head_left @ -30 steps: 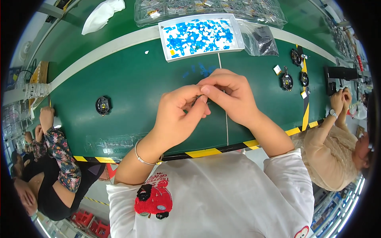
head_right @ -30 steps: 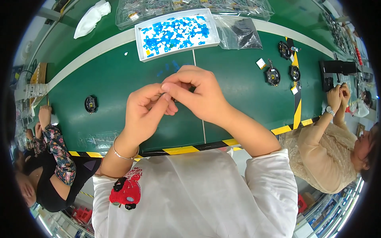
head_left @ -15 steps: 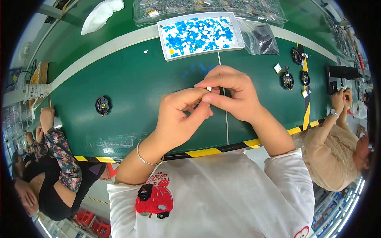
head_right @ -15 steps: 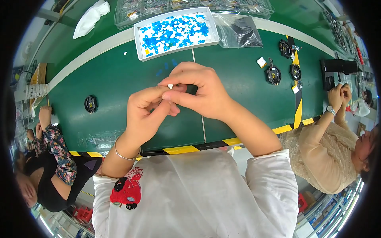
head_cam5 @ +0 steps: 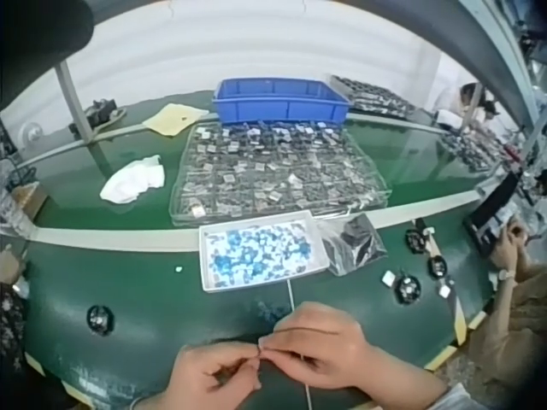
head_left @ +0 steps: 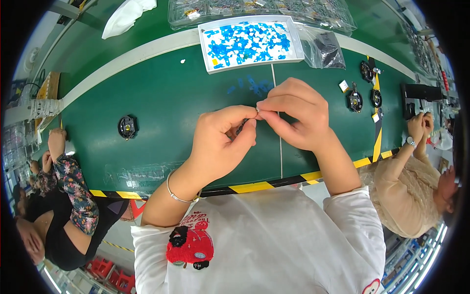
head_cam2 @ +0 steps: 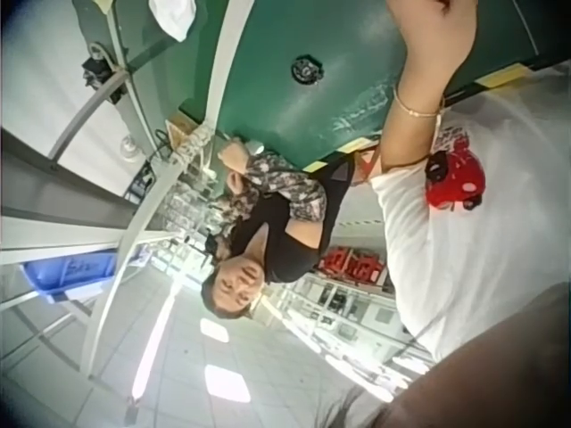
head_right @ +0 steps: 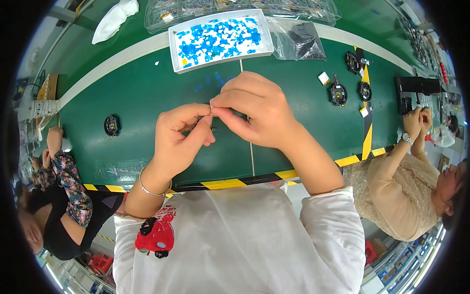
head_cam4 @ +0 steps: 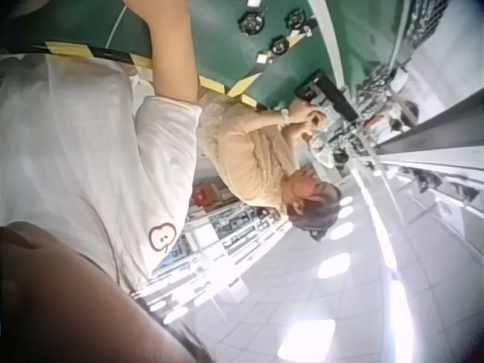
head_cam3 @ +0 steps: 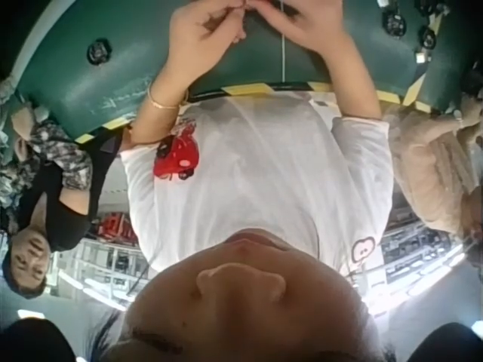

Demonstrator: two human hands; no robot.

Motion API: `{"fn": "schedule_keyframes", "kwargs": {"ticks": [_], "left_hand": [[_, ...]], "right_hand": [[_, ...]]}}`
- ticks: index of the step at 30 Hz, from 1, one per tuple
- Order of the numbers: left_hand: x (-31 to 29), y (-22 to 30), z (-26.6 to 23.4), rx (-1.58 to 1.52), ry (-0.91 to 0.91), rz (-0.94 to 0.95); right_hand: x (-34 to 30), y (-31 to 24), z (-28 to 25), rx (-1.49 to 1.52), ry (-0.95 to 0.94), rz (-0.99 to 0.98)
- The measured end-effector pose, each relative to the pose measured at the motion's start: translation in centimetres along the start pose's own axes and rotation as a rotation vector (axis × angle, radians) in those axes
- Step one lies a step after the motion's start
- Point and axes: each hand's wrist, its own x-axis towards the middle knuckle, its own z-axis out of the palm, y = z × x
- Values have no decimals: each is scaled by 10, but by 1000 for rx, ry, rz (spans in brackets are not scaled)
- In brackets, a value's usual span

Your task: The person assembles small electronic modules by hand, connecting circuit boards, batteries, and plastic housings.

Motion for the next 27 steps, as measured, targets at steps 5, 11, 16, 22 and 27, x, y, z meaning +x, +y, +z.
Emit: {"fn": "schedule_keyframes", "kwargs": {"ticks": [5, 11, 16, 22, 27], "left_hand": [[2, -1, 2, 238, 66, 100], [1, 1, 5, 534, 110, 243], [2, 4, 2, 412, 7, 69], [8, 2, -11, -331, -70, -225], [9, 9, -7, -608, -52, -283]], "right_hand": [[2, -5, 4, -104, 11, -38], [1, -10, 6, -286, -38, -73], [10, 19, -6, -356, 172, 114], [10, 19, -9, -457, 230, 312], [6, -17, 6, -193, -26, 174]]}}
